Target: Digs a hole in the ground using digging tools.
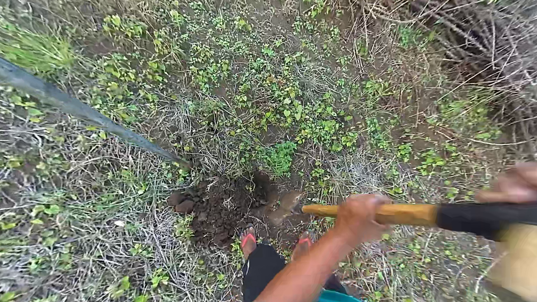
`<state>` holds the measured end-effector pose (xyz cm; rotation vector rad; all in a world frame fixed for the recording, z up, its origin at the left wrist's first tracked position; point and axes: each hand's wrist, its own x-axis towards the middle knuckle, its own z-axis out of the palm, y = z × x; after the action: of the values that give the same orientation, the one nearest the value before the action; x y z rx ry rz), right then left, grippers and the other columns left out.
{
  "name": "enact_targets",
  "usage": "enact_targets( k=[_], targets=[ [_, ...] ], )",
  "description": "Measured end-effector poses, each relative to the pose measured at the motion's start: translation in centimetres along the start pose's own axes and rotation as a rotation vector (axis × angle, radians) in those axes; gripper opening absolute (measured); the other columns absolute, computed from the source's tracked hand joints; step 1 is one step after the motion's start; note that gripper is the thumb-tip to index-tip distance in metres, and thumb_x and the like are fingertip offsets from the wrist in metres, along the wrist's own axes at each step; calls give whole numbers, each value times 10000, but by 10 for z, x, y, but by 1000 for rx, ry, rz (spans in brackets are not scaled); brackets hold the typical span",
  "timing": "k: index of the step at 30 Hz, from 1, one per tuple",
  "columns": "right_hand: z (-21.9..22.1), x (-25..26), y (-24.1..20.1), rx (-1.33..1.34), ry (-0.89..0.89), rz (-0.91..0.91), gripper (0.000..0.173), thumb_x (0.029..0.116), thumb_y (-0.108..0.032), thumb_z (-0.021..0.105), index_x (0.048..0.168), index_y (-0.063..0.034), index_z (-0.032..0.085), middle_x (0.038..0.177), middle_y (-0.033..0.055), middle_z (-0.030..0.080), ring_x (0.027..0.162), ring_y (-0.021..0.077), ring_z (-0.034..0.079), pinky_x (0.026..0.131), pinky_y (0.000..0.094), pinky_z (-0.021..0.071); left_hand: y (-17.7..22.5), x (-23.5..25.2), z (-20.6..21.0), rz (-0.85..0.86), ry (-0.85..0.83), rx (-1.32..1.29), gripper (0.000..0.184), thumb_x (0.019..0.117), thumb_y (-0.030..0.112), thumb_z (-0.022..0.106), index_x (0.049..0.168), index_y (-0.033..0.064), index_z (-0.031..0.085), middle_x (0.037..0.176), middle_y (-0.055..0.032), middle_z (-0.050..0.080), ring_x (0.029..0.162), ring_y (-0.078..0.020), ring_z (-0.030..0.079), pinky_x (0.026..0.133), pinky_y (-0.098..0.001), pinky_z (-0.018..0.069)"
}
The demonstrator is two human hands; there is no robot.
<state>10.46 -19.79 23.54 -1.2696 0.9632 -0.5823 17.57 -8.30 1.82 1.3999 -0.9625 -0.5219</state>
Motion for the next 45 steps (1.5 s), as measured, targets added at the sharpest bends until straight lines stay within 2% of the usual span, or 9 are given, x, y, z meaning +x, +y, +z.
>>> enact_targets(
  k=[2,3,6,13,19,23,31,36,45],
  targets=[
    [51,8,127,-18,227,-70,137,970,-135,449,1047,-75,545,645,24,650,537,191,669,553,417,620,-106,-41,-1,-264,-154,31,330,794,144,833,1106,80,744,1099,-118,743,1071,-277,696,1000,-506,543],
    [57,6,186,-10,237,-92,233,984,-121,486,1190,-12,491,671,52,632,541,220,668,551,457,628,-152,-66,-3,-358,-225,48,305,826,157,802,1118,95,738,1140,-111,726,1118,-272,673,1034,-503,525],
    [71,6,232,-33,246,47,411,1009,-133,501,1394,-46,387,706,63,602,576,254,674,616,513,644,-194,-82,-21,-503,-282,92,280,818,143,791,1089,110,729,1148,-89,714,1144,-254,651,1071,-489,496],
    [21,-12,229,-226,321,-19,489,988,-135,529,1427,8,367,930,147,696,749,258,732,703,420,648,-119,-85,-30,-857,-392,64,797,864,126,756,1571,127,389,1513,-148,523,1361,-307,551,1123,-520,480],
    [-17,-22,234,-410,312,-107,522,937,-211,541,1396,18,443,1347,153,594,1076,200,667,864,382,592,5,-78,-34,-883,-593,-154,831,950,468,654,1624,152,286,1239,-142,705,1076,-280,713,957,-551,573],
    [-26,-24,242,-285,232,-150,560,957,-214,540,1435,38,392,1341,172,604,1011,225,698,825,408,618,57,-58,-3,-863,-730,261,982,856,334,725,1646,135,176,1156,-160,703,1032,-330,706,887,-587,576],
    [-72,-24,239,180,136,34,890,921,-92,660,1628,-74,120,1475,167,556,1002,283,740,835,444,648,63,-67,91,-1020,-401,691,850,814,335,739,1585,234,395,1134,-88,738,1013,-295,724,856,-579,592],
    [-93,-20,221,344,236,454,856,912,-115,709,1609,-111,211,1467,128,572,1203,247,655,943,435,584,59,-66,121,-1013,-390,733,806,844,349,735,1578,244,419,1178,-109,730,1055,-307,717,902,-578,583],
    [-85,20,214,365,227,520,748,968,-175,669,1585,-84,257,1401,152,619,1185,253,668,977,429,568,40,-31,112,-1004,-421,678,761,837,312,738,1543,230,468,1158,-74,740,1048,-254,725,911,-550,590]
  ],
)
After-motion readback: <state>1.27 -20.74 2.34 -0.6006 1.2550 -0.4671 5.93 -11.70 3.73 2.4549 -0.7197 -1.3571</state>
